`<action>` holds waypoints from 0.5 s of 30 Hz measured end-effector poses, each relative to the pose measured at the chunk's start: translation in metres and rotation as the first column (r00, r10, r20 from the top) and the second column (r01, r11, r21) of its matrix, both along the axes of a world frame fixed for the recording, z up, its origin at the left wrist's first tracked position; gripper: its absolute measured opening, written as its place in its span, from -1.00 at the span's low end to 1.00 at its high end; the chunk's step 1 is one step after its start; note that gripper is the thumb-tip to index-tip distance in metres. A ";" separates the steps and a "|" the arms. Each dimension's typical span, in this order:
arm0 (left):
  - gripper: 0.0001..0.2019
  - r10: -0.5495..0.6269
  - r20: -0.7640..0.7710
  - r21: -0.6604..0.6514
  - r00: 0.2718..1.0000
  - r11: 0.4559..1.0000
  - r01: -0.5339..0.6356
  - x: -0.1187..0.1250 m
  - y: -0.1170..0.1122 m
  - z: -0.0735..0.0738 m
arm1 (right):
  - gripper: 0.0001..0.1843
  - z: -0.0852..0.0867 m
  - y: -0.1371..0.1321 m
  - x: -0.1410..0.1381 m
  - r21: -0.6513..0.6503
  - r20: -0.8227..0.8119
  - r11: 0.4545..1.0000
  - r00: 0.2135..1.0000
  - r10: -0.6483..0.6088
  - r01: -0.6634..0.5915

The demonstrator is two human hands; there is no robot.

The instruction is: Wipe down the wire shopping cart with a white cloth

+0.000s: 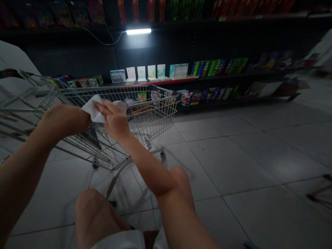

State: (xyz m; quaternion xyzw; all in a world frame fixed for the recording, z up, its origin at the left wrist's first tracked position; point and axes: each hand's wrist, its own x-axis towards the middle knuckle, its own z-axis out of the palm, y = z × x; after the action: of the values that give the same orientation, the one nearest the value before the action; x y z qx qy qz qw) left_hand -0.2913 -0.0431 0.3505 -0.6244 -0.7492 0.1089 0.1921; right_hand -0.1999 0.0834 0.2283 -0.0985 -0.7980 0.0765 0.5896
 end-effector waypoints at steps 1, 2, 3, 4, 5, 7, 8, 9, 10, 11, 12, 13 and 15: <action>-0.46 0.001 -0.050 -0.026 0.999 1.000 -0.002 0.001 -0.001 0.000 | -0.49 0.007 0.002 -0.005 0.053 0.070 0.999 0.998 0.002 -0.005; -0.46 0.001 -0.119 -0.059 0.993 0.998 -0.008 0.002 -0.003 0.000 | -0.49 0.008 0.009 -0.006 0.093 0.127 0.996 0.992 -0.006 -0.006; -0.45 0.000 -0.183 -0.086 0.983 0.996 -0.016 0.002 -0.004 0.000 | -0.50 0.005 0.020 -0.002 0.115 0.165 0.993 0.986 -0.021 0.002; -0.44 0.000 -0.206 -0.096 0.978 0.995 -0.020 0.003 -0.005 0.001 | -0.49 -0.001 0.034 0.006 0.114 0.182 0.993 0.982 -0.042 0.021; -0.42 0.009 -0.213 -0.098 0.977 0.995 -0.031 0.003 -0.006 0.001 | -0.50 -0.007 0.049 0.016 0.091 0.184 0.994 0.981 -0.070 0.054; -0.38 0.044 -0.202 -0.095 0.978 0.993 -0.064 0.003 -0.007 0.001 | -0.51 -0.016 0.076 0.036 -0.006 0.156 0.987 0.975 -0.159 0.162; -0.37 0.066 -0.193 -0.095 0.979 0.992 -0.086 0.003 -0.006 0.000 | -0.53 -0.018 0.082 0.042 -0.059 0.141 0.974 0.967 -0.211 0.221; -0.36 0.084 -0.184 -0.098 0.979 0.990 -0.103 0.003 -0.006 0.000 | -0.55 -0.017 0.081 0.044 -0.094 0.133 0.961 0.960 -0.248 0.261; -0.35 0.094 -0.184 -0.098 0.978 0.989 -0.114 0.002 -0.005 -0.001 | -0.57 -0.015 0.073 0.042 -0.099 0.135 0.956 0.956 -0.262 0.276; -0.34 0.095 -0.192 -0.098 0.977 0.988 -0.116 0.002 -0.005 -0.001 | -0.57 -0.011 0.060 0.036 -0.073 0.145 0.962 0.957 -0.252 0.265; -0.34 0.087 -0.208 -0.098 0.974 0.989 -0.110 0.001 -0.005 -0.002 | -0.56 -0.007 0.044 0.028 -0.026 0.160 0.972 0.961 -0.227 0.234; -0.34 0.072 -0.227 -0.096 0.971 0.991 -0.096 0.000 -0.005 -0.002 | -0.55 -0.003 0.028 0.020 0.029 0.181 0.981 0.964 -0.195 0.192; -0.36 0.046 -0.253 -0.085 0.966 0.994 -0.070 -0.002 -0.009 -0.002 | -0.51 0.002 0.009 0.012 0.121 0.229 0.986 0.963 -0.139 0.113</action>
State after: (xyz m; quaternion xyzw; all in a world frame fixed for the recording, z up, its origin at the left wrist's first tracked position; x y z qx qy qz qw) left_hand -0.2937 -0.0523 0.3488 -0.5917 -0.7312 0.2272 0.2524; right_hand -0.1881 0.0926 0.2308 -0.1259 -0.8576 -0.0162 0.4983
